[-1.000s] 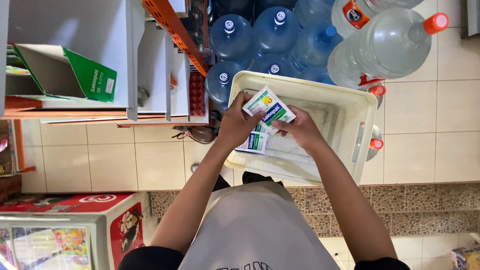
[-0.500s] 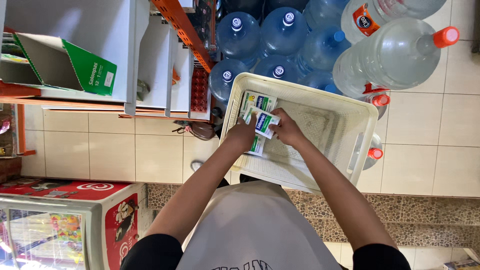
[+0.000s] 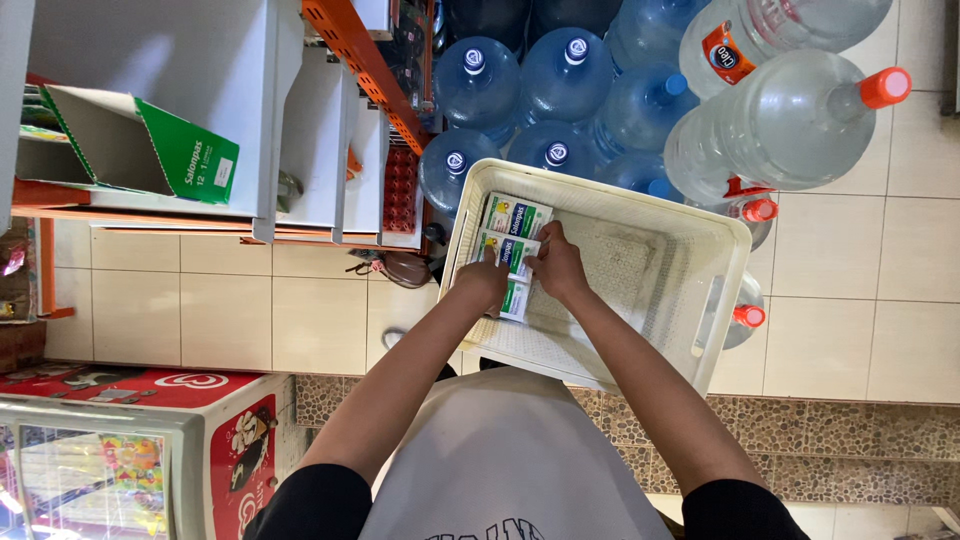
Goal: The person picks up packets from a store shelf and places them into a white bin, repeating this action for several packets.
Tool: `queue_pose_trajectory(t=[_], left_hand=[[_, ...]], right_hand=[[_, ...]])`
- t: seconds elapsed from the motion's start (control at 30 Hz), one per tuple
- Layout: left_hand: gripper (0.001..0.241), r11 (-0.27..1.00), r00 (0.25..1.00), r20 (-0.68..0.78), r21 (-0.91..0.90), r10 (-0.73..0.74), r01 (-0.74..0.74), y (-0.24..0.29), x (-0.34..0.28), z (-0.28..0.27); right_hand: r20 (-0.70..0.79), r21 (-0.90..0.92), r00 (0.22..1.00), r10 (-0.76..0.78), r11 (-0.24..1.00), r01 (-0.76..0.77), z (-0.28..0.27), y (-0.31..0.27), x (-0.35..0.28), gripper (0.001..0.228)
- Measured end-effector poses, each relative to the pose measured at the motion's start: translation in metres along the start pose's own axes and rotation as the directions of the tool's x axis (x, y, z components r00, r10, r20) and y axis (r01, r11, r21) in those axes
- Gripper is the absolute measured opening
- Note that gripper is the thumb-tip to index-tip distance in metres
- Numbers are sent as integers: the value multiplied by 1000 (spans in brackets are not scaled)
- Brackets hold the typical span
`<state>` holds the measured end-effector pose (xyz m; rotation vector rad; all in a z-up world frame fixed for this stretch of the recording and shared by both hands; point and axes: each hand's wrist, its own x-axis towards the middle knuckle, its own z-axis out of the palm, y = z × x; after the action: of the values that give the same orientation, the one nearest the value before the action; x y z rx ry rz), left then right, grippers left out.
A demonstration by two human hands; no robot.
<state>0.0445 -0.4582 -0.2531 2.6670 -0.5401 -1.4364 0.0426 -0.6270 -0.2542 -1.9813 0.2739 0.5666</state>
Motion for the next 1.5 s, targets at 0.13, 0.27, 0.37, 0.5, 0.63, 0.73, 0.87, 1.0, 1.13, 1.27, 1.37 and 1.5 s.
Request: queue_pose_trajectory(t=[0.13,0.27,0.37,0.5,0.63,0.73,0.87,1.0,1.13,1.27,1.37,1.5], left_hand=[[101,1000,997,66,-1,-27,28,2,7,-3],[93,998,988,142,39,-53,48,5,7,-1],[85,994,990,123,85,-73,63,9,0,-1],[77,989,989,124,133,-81,64,8,7,10],[75,981,990,100,172,-103,85,6,20,24],[73,980,987,108,171,-117,97,6,22,27],[71,977,981,134,183,-139,114,15,-1,6],[71,977,983,113,169,-147,127,19,-9,-1],[70,977,988,96,188,-123,104,10,29,26],[95,973,967,135,121,-215,199,11,43,33],[86,973,977,127,179,-169,145,15,24,18],[90,975,979,129,179,-159,135,12,27,24]], right_hand=[[5,3,1000,-5,1000,5,-1,2,3,34],[42,-232,987,-152,960,158,0,-2,-2,19],[58,-342,978,-199,917,206,2,-3,-3,18],[100,-330,978,-181,921,204,3,-4,-12,25],[113,-284,980,-161,940,188,10,13,-12,26],[160,-322,978,-132,930,178,13,15,-13,26],[299,-376,943,-150,889,261,6,20,-17,34],[402,-354,898,-176,875,330,4,16,-25,33],[401,-463,902,-161,814,351,0,10,-33,33],[375,-542,920,-112,778,316,-5,4,-36,29],[377,-535,921,-95,790,300,1,14,-30,26],[413,-564,909,-57,767,305,11,24,-29,16]])
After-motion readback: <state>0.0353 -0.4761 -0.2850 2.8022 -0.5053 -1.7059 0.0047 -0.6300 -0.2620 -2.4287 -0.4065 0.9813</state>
